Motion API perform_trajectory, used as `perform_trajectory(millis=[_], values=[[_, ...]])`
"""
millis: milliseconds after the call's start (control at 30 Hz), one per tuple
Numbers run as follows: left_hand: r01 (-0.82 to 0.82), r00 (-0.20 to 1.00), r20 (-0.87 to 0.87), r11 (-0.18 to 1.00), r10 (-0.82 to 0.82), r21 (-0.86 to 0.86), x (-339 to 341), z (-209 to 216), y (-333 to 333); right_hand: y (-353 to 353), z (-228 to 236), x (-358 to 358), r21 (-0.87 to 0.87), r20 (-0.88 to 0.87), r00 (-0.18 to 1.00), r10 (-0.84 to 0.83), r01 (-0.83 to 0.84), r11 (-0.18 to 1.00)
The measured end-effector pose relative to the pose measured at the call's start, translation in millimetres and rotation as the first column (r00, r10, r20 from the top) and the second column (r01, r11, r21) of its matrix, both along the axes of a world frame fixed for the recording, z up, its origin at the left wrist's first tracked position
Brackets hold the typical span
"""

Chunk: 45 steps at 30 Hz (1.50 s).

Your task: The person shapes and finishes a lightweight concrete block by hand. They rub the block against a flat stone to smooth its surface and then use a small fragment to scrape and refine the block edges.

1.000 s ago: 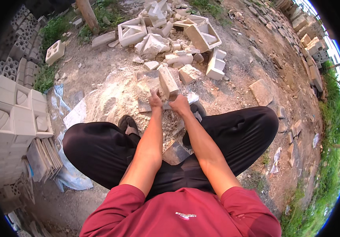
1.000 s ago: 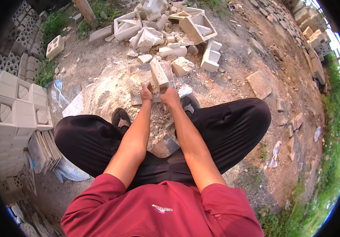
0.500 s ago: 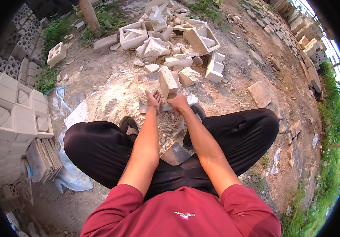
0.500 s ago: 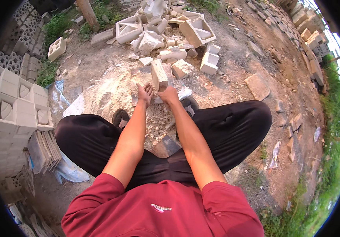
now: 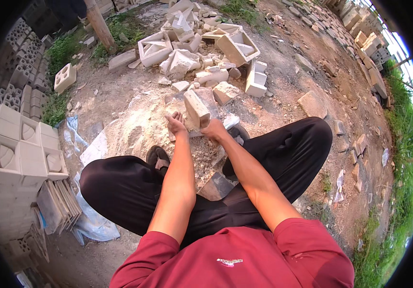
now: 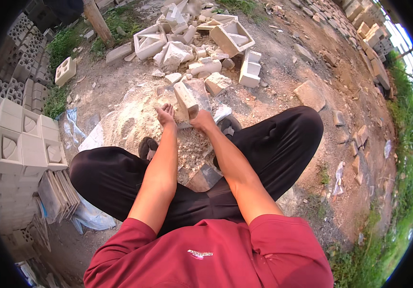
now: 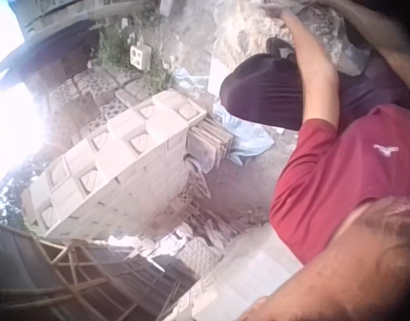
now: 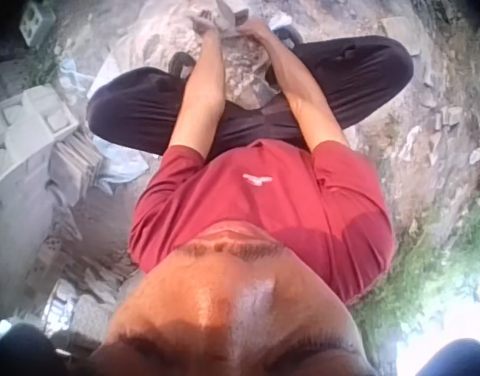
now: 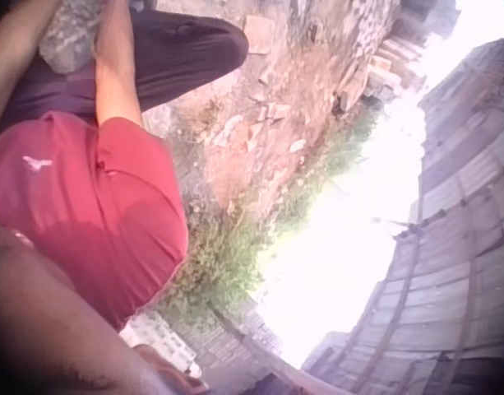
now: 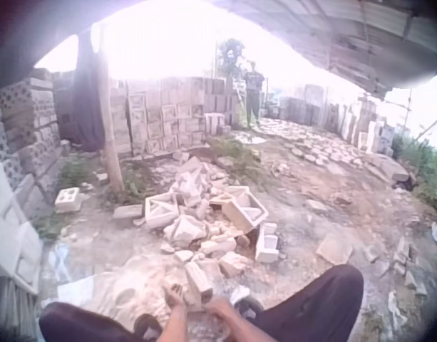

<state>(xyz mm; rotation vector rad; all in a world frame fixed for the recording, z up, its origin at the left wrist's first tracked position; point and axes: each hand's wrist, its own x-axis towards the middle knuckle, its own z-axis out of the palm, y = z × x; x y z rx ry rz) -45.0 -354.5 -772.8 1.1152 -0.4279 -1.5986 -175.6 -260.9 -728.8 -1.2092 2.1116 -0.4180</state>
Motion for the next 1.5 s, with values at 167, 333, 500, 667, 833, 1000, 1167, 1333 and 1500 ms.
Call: perform_trajectory(millis=[167,333,500,667,833,1000,1167,1333,1500], values=[[0.021,0.994,0.106,1.0,-0.02,-0.009,33.2,-16.8,-5.0,-6.6,37.8,36.4,-0.34,0.222,0.959,-0.175,0.244,0.908],[0.034,0.998,0.061,0.999,-0.035,0.015,21.8,-18.1,1.8,2.4,4.6,29.5,-0.08,0.032,0.981,-0.193,0.195,0.978],[0.086,0.993,0.075,0.995,-0.089,0.05,22.7,-24.0,1.3,-5.2,5.7,21.2,-0.009,0.047,0.99,-0.135,0.136,0.991],[0.249,0.921,0.311,0.968,-0.235,-0.005,28.6,-36.7,-14.2,-21.6,31.8,51.5,-0.397,0.214,0.958,-0.188,0.262,0.88],[0.228,0.926,0.307,0.974,-0.221,0.013,7.7,-27.1,3.7,-2.0,12.4,33.3,-0.193,0.004,0.978,-0.21,0.207,0.959],[0.262,0.863,0.433,0.964,-0.259,0.053,31.4,-42.9,-15.1,-6.5,8.9,27.8,-0.031,0.041,0.984,-0.174,0.175,0.984],[0.388,0.709,0.652,0.92,-0.267,-0.045,6.2,-31.1,-4.6,-11.8,18.6,30.9,-0.374,0.267,0.936,-0.229,0.32,0.871],[0.251,0.731,0.664,0.967,-0.157,-0.047,14.2,-12.5,7.1,1.4,13.7,38.6,-0.257,0.068,0.977,-0.204,0.215,0.942],[0.122,0.718,0.693,0.992,-0.065,-0.033,34.7,-24.2,-6.8,-7.5,3.5,41.9,-0.085,0.016,0.982,-0.188,0.188,0.978]])
